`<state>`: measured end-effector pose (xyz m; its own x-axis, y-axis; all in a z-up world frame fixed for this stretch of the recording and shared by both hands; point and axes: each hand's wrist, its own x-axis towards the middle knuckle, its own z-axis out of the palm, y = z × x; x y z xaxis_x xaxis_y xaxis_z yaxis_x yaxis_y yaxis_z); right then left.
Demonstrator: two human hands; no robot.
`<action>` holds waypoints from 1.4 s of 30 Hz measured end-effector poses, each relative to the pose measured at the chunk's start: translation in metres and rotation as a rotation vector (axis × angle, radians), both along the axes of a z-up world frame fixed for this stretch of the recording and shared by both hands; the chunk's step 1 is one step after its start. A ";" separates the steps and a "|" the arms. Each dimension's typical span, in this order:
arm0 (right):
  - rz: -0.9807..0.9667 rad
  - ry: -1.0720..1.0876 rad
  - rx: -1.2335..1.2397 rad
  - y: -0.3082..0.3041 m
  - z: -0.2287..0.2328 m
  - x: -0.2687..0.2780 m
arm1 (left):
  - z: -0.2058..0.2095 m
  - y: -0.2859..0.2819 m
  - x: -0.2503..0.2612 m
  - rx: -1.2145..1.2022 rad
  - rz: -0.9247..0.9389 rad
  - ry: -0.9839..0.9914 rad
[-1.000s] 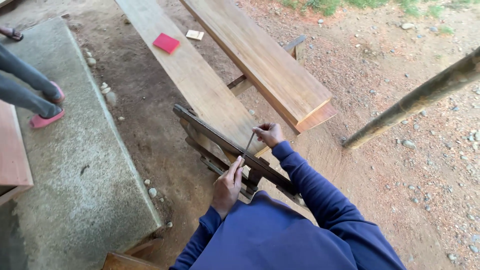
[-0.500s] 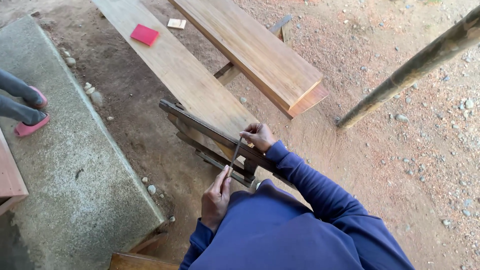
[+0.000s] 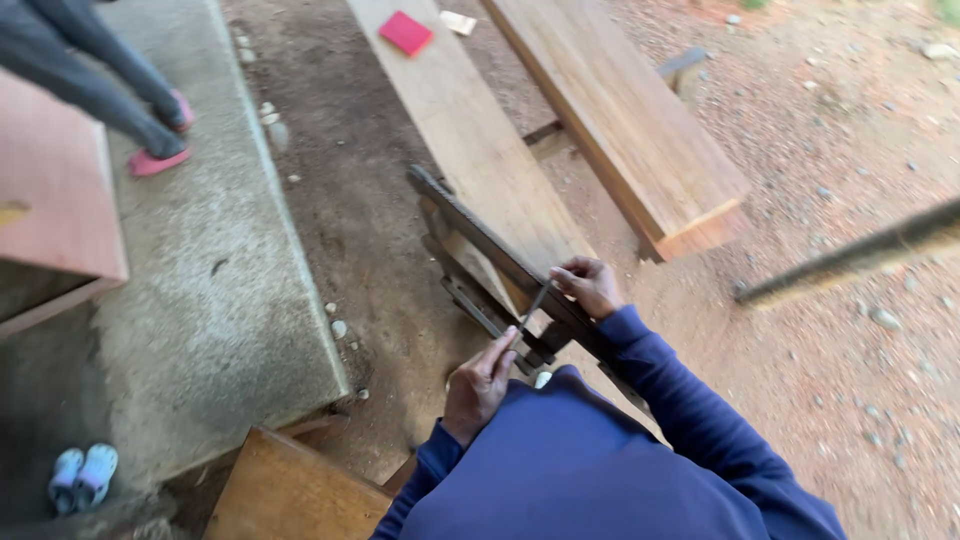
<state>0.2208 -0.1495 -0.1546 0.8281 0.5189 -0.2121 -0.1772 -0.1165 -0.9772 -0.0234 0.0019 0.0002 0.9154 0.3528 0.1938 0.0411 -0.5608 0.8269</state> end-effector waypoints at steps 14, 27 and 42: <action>-0.021 0.140 0.032 -0.001 0.021 -0.003 | 0.022 0.006 -0.007 0.063 -0.054 0.115; 0.025 0.177 -0.011 -0.007 0.005 0.007 | 0.024 0.011 -0.004 -0.024 -0.045 0.050; 0.393 0.320 -0.111 -0.018 -0.042 0.098 | -0.071 0.012 -0.007 -0.079 -0.043 0.104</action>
